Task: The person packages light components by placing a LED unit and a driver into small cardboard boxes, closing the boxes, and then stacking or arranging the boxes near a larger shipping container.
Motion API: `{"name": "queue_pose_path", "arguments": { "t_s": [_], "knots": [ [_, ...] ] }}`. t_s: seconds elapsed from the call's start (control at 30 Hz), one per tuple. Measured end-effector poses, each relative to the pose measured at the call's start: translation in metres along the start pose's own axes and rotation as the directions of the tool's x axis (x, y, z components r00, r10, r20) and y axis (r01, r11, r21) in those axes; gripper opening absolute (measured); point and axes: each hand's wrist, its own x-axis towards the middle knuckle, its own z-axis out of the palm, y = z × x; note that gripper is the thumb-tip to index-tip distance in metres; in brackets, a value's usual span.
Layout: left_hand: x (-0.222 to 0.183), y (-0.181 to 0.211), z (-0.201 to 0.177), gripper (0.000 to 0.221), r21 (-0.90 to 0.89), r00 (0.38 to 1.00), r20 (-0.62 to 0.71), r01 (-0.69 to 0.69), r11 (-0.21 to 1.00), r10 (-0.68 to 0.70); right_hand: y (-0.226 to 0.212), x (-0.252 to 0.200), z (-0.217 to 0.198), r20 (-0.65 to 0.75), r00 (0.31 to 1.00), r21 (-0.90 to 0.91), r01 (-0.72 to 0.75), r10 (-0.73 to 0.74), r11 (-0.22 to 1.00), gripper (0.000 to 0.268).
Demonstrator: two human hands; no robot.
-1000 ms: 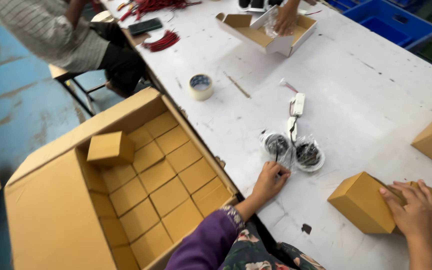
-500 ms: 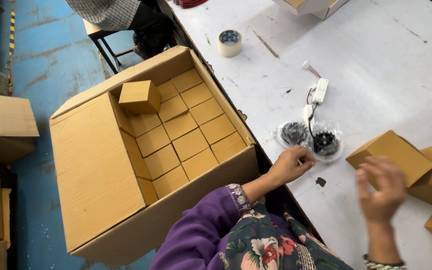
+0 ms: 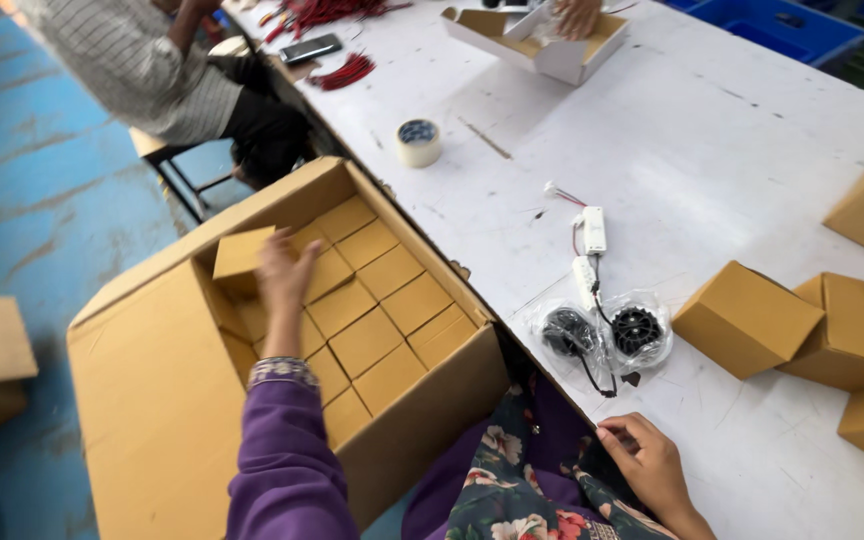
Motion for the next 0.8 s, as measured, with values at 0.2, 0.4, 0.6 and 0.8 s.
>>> {"name": "queue_pose_path", "arguments": {
  "t_s": [0.2,0.4,0.6,0.8],
  "knots": [
    [0.041,-0.056,-0.042,0.128,0.428,0.963,-0.091,0.268,0.863,-0.254,0.004,-0.003,0.016,-0.071,0.995,-0.158,0.059,-0.07,0.986,0.012],
    [0.049,-0.067,-0.034,0.132,0.424,0.944,-0.049,0.314,0.849,-0.325,0.003,0.001,0.016,-0.064,0.994,-0.171,0.072,-0.084,0.983,0.014],
    [0.058,-0.069,-0.022,0.124,0.407,0.918,-0.108,0.392,0.825,-0.383,-0.004,0.001,0.017,-0.05,0.997,-0.212,0.052,-0.064,0.976,0.015],
    [0.038,-0.053,0.0,0.103,0.044,0.945,-0.019,0.327,0.944,-0.326,-0.01,-0.001,0.014,-0.063,0.982,-0.218,0.16,-0.178,0.963,0.013]
  ]
}}
